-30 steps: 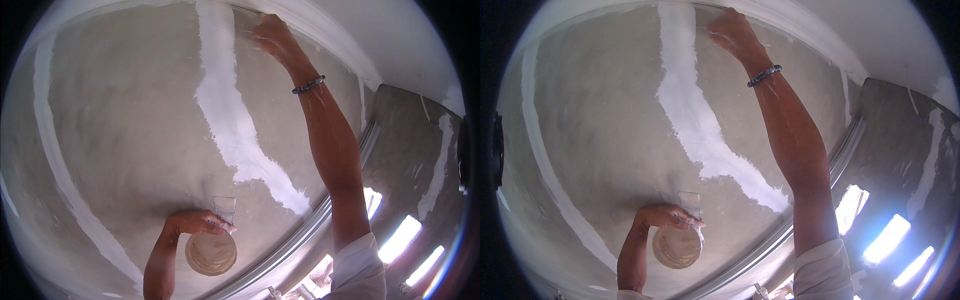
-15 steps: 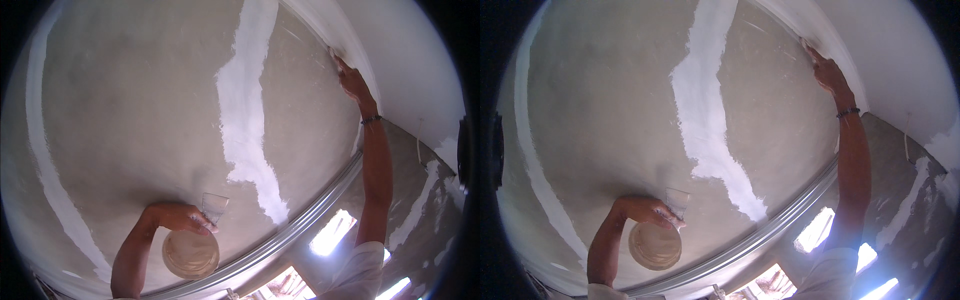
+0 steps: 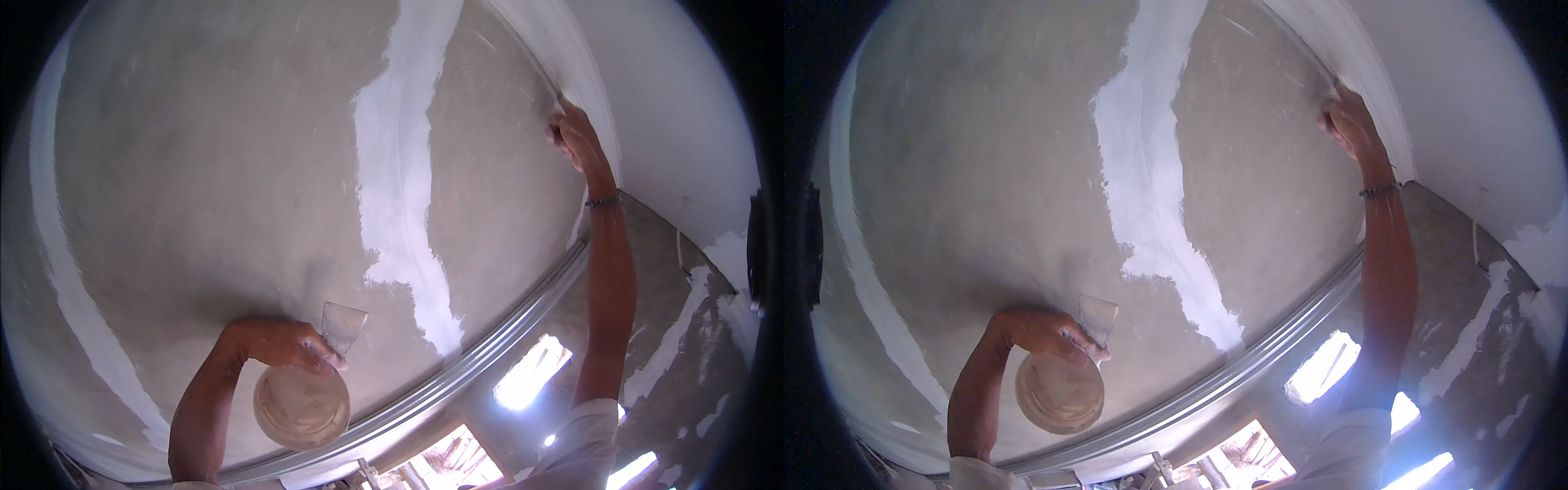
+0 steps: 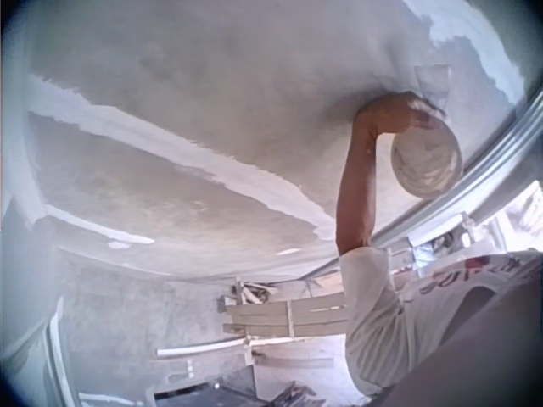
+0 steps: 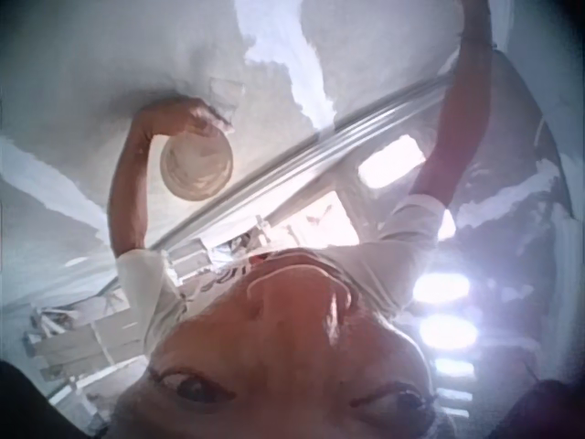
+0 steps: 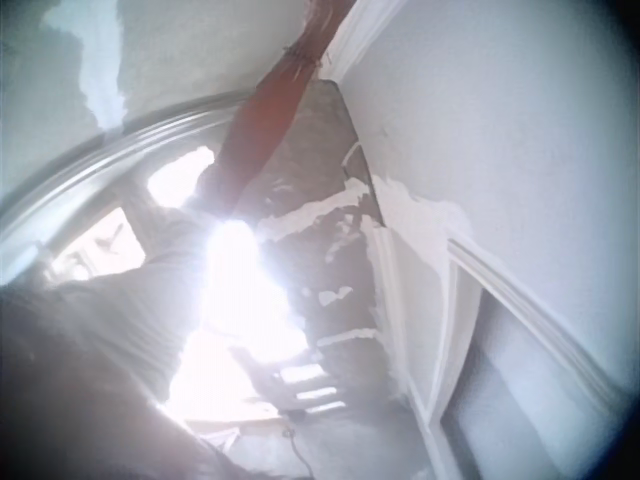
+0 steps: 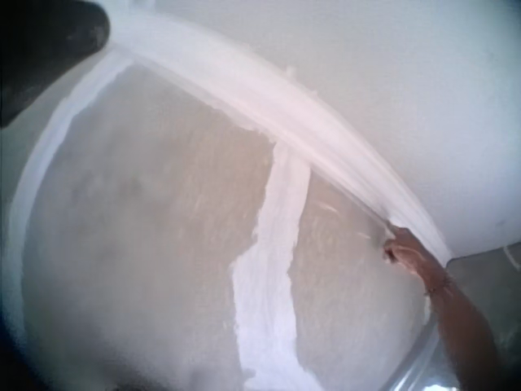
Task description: The person applies plaster or joint compound to the edge of ceiling crown molding using a metal scraper, repeatedly loading the scraper from a small tub and smoothing the material into the gap between the molding and the ceiling.
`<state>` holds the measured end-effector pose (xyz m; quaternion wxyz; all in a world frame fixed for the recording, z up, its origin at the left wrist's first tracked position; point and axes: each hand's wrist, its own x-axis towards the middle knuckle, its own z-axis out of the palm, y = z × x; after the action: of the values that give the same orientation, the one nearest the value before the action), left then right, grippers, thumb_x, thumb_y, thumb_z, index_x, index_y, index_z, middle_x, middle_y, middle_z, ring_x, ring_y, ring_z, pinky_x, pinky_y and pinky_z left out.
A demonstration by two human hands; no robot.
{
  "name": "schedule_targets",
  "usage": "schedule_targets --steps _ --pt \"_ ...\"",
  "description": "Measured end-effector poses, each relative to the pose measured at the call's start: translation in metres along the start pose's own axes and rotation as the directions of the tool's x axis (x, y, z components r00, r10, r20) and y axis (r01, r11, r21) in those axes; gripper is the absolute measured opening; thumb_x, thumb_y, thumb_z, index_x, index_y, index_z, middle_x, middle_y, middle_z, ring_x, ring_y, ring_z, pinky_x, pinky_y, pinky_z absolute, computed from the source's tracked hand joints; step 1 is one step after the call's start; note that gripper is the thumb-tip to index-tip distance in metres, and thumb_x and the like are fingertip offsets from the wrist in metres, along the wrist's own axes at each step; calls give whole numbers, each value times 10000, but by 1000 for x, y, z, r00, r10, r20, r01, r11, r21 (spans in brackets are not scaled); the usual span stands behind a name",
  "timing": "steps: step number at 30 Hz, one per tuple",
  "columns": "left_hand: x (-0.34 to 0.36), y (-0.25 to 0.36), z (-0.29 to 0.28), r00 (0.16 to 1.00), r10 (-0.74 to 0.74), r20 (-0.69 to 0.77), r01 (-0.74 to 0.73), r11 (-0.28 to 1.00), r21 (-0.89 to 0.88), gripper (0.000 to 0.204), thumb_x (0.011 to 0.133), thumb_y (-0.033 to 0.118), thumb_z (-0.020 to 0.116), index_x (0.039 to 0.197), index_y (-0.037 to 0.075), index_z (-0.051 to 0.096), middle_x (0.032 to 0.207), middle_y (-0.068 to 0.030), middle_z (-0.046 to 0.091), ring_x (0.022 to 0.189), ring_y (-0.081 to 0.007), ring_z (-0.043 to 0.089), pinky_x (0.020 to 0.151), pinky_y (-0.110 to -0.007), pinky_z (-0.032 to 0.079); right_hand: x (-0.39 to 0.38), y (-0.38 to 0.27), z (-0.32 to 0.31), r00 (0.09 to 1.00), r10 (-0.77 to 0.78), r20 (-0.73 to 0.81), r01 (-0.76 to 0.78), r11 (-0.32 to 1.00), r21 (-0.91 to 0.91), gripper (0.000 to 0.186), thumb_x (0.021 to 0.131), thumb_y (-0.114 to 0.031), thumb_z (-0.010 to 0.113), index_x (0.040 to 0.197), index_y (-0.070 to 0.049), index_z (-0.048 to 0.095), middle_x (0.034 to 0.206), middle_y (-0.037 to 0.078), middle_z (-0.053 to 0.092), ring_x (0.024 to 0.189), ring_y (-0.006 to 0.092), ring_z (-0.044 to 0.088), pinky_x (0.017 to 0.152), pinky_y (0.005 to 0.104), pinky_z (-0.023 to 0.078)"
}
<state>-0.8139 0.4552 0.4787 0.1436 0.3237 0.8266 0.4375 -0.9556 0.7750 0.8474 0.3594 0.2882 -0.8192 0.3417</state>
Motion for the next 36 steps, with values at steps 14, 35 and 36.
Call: schedule_targets --steps 14,35,36 --pt "9 13 -3 999 3 43 -2 1000 -12 423 877 315 597 1204 46 596 1212 -101 606 1136 -200 548 991 -284 364 -26 -165 94 757 -653 -4 653 757 -12 229 904 -229 505 1030 -67 607 593 20 521 464 75 415 490 286 426" --pt "28 5 -4 977 167 134 -173 984 32 413 905 291 568 1203 7 582 1236 -111 588 1175 -209 513 1019 -294 339 30 124 -67 885 -437 -159 286 781 -556 642 762 -60 461 1394 -58 346 752 151 631 539 249 561 509 364 449" --pt "21 5 -4 983 141 117 -143 990 13 402 912 288 557 1198 7 586 1240 -116 584 1176 -211 511 1017 -300 340 19 96 -43 956 -203 -211 143 953 -267 623 778 -76 468 1386 -24 346 689 123 604 502 212 532 462 344 418"
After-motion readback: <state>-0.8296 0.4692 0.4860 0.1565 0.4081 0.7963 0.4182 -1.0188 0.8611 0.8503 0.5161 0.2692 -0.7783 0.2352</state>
